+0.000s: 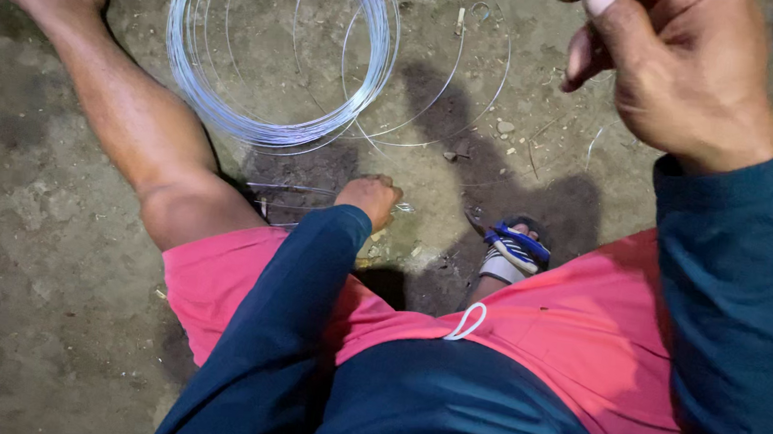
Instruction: The person sits on the ground and repeatedly bends thin metal wire into looped shapes using hands and pliers. They cut sections from a coil, bend them into hooks, and place the finished pieces on the floor.
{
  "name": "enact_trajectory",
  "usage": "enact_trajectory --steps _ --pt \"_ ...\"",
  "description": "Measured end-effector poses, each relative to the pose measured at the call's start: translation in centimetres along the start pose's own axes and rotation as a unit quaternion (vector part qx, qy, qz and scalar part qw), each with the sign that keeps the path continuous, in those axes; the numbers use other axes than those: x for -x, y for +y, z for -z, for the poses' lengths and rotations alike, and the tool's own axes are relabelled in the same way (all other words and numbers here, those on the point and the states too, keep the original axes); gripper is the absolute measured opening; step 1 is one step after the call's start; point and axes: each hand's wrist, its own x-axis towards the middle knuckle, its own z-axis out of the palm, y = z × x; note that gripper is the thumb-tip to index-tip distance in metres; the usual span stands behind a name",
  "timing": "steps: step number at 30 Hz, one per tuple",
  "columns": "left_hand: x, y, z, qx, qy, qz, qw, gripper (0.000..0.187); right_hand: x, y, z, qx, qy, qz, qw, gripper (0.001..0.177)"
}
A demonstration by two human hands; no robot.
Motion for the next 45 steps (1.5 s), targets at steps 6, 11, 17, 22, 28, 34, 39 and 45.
enact_trajectory --steps 6,11,17,22,28,34,39,45 --pt "-1.1 0.3 -1.3 -0.024 -0.003 0.022 0.999 0.023 0.4 0.4 0.1 0.022 0.003 -0.014 1.000 0.017" --pt "-0.1 -0.9 0.0 0.059 0.066 0.049 0.995 0.023 0.2 0.4 0.3 0.035 -0.005 0.013 0.999 0.017" --pt "0.0 -2.8 -0.6 0.122 0.069 0.056 0.989 0.026 0.0 0.8 -0.1 0.020 -0.021 -0.011 1.000 0.019" --pt "0.8 -3.6 -1.4 0.131 -0.063 0.086 0.986 0.026 -0.1 0.5 -0.5 0.047 -0.025 -0.023 0.998 0.022" --pt "2.3 -1.9 0.0 0.303 0.032 0.046 0.951 0.009 -0.2 0.2 -0.3 0.051 -0.025 -0.019 0.998 0.025" --pt "3.2 1.1 7.3 0.513 0.191 0.038 0.836 0.010 -0.1 -0.2 -0.5 0.027 -0.030 -0.030 0.999 0.024" --pt "5.4 4.0 15.7 0.466 0.398 0.081 0.786 0.023 0.5 -0.4 -2.3 0.023 -0.049 -0.070 0.996 0.023" --pt "7.2 6.9 22.2 0.422 0.558 0.121 0.704 0.020 1.5 -1.6 -5.1 0.087 -0.095 -0.103 0.986 0.024"
